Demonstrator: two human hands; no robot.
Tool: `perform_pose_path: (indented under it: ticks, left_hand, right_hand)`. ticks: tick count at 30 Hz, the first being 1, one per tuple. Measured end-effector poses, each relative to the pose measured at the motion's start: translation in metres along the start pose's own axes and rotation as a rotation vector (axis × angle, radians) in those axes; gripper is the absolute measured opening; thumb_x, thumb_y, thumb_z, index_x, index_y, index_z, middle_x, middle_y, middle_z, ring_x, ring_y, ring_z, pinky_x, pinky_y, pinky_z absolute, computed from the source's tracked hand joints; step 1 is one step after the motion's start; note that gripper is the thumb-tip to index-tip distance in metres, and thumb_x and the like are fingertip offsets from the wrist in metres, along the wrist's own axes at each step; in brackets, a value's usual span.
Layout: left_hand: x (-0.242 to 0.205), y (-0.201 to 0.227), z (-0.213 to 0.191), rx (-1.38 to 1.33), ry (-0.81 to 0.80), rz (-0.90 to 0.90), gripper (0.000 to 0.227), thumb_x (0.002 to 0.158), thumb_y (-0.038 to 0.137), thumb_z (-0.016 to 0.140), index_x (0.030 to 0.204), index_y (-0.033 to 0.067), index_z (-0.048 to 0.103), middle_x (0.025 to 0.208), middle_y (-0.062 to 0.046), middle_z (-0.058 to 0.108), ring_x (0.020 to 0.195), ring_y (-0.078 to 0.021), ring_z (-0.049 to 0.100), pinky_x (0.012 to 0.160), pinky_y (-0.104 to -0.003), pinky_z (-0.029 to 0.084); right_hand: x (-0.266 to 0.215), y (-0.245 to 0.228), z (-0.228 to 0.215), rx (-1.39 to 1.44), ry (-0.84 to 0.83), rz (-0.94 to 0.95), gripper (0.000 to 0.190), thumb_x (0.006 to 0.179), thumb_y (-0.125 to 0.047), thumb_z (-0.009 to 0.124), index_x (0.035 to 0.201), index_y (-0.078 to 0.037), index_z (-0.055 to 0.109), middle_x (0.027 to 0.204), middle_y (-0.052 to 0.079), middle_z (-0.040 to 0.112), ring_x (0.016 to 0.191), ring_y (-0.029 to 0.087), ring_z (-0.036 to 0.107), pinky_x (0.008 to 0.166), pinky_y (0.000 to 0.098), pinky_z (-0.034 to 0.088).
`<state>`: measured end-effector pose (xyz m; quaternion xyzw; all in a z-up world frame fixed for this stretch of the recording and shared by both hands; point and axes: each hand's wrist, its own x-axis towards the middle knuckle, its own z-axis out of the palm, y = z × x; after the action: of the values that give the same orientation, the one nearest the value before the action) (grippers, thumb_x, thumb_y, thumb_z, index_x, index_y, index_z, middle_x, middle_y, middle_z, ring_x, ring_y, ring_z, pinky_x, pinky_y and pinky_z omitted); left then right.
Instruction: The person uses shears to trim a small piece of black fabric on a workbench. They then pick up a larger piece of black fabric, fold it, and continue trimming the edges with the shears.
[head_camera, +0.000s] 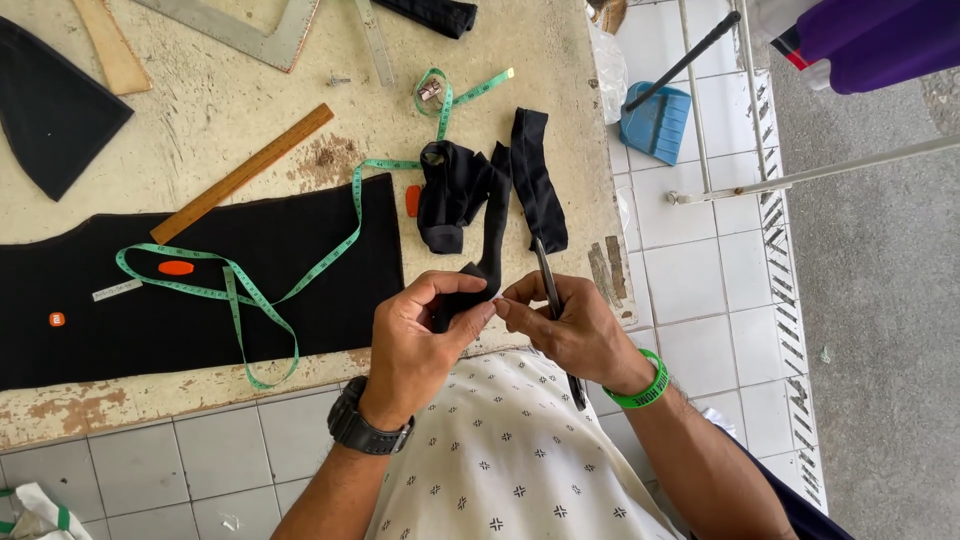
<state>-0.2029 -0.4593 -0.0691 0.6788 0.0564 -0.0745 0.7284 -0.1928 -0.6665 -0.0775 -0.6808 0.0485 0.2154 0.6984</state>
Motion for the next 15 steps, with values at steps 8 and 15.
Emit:
perform_pose_path:
  ticks: [8,15]
  left_hand:
    - [0.000,-0.003,0.003,0.045,0.069,0.027,0.023,0.089,-0.003,0.087,0.112,-0.0034,0.081,0.105,-0.021,0.078,0.098,-0.0218,0.075,0.085,-0.037,0.071]
    - [0.006,0.002,0.001,0.132,0.066,0.103,0.027,0.089,-0.001,0.088,0.115,-0.0002,0.081,0.109,-0.022,0.076,0.104,-0.0297,0.077,0.089,-0.040,0.070]
  right_hand:
    - [-0.006,-0.003,-0.015,0.006,-0.041,-0.030,0.053,0.111,-0.038,0.053,0.128,0.010,0.065,0.072,0.012,0.059,0.048,0.015,0.055,0.040,0.0295,0.049]
    - [-0.025,-0.021,-0.016,-0.134,0.018,-0.058,0.032,0.111,-0.021,0.064,0.098,0.004,0.080,0.061,0.012,0.070,0.053,0.018,0.068,0.045,0.0264,0.052]
